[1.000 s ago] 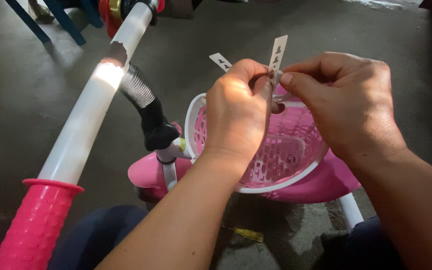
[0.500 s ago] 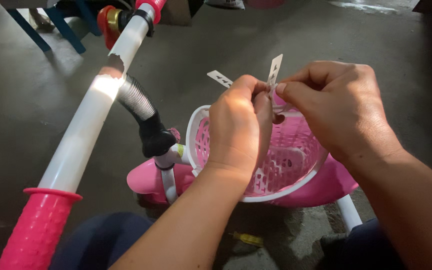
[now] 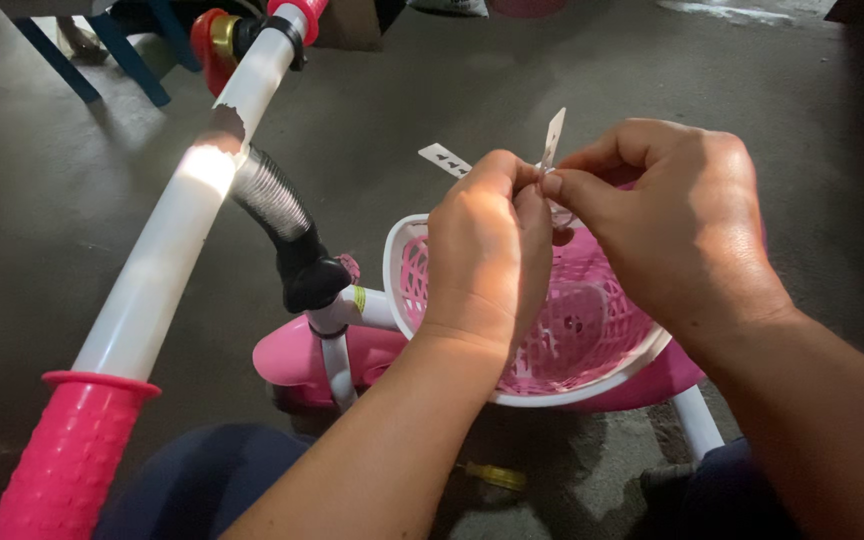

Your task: The person attaches a pink plastic basket to the handlebar of a children's tricycle, fastening it with zip ties and pulling them tight by hand. They then adjust the black handlebar stem, reposition the red bell on the handlebar, and check the fit of the parts.

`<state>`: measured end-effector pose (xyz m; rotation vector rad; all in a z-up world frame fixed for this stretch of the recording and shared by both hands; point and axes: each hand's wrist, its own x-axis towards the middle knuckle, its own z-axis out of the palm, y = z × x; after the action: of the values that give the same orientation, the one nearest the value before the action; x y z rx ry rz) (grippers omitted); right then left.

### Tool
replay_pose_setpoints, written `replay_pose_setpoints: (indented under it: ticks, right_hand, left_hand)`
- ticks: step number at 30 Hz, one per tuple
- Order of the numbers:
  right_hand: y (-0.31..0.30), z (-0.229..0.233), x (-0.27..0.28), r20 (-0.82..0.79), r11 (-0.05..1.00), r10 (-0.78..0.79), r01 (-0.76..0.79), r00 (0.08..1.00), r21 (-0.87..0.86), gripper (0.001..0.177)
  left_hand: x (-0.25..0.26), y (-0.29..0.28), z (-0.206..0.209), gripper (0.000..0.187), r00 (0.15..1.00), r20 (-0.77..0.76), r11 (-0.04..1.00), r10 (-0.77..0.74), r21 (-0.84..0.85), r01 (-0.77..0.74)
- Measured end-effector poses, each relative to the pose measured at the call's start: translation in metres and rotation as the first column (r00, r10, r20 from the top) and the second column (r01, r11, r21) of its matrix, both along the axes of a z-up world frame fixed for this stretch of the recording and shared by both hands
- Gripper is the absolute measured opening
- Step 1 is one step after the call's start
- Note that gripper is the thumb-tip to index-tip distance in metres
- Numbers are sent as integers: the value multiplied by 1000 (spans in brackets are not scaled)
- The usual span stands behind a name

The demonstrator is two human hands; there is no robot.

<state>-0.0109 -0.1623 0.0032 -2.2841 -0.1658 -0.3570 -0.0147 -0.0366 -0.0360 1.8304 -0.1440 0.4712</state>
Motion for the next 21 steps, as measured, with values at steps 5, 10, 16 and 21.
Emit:
replay_pose_setpoints:
  ticks: [5,10,16,21]
  right_hand:
    - [1,-5,-1,121,994,76,-84,990,64,19]
    - [2,0,1,31,998,56,-57,998,17,22]
    - [4,8,1,-100,999,-2,-2,995,-42,25]
    - [-5,4,2,20,991,72,-69,997,-113,28]
  left_hand:
    - [3,2,4,11,999,-28,1000,23,13,-22]
    - [7,11,6,12,996,-77,998,-39,-51,35]
    - [11,10,4,15,993,-79,994,-90,-69,85]
    - [11,6,0,9,999,-22,998,-42,39,43]
